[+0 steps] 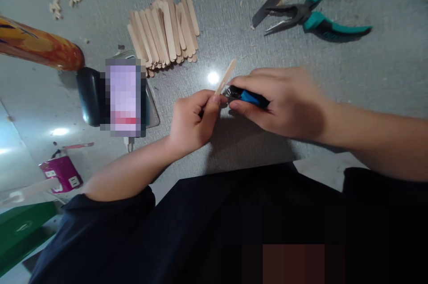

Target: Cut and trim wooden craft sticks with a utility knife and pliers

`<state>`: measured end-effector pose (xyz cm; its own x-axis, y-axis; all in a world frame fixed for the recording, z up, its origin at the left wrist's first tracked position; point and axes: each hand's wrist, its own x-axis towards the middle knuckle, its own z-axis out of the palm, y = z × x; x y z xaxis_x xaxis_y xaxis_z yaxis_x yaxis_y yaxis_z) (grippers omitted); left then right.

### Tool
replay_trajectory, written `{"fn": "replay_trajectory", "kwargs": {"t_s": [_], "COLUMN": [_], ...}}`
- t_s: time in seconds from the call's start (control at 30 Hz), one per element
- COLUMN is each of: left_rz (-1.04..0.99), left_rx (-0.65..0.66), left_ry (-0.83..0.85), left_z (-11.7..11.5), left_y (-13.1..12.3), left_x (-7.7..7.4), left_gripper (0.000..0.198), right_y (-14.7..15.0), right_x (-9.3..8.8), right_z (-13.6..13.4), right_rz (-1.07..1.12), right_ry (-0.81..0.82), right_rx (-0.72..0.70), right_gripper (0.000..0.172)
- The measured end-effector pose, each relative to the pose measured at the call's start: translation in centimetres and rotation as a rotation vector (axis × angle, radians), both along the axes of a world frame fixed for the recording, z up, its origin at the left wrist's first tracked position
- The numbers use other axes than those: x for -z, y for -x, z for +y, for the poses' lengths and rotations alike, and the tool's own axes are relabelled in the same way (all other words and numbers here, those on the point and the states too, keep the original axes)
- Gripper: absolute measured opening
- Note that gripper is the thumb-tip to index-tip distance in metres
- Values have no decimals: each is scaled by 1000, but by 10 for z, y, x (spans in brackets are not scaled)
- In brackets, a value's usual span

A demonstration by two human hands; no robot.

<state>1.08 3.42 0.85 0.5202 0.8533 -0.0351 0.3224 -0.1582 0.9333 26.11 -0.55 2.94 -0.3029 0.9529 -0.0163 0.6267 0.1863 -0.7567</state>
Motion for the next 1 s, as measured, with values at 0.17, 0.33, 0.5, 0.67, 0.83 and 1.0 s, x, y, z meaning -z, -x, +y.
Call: {"fn": "replay_trajectory", "kwargs": {"t_s": [0.17,0.33,0.5,0.67,0.83,1.0], "left_rz": [77,152,258,255,235,149], "left_rx": [-2,9,50,66,63,49], "left_ry": [-44,-195,-413,-495,-394,-233], "left_z": [-2,-2,-1,-1,0,1], "left_y": [0,2,4,4,3,1], "left_x": [-2,2,8,10,5,0], "left_gripper": [53,55,57,54,57,54], "right_y": [0,0,0,1,4,8], "right_x": [1,3,1,-4,-9,-11], "right_z": [0,-2,-4,-5,-8,-10], "right_rz": [-51,-71,-234,-317,-377,-423], "right_ry": [-32,-43,-74,-63,-47,-48], "right_rx": [-21,-38,-57,-77,-18,33], "right_gripper": [27,29,39,47,45,46]}}
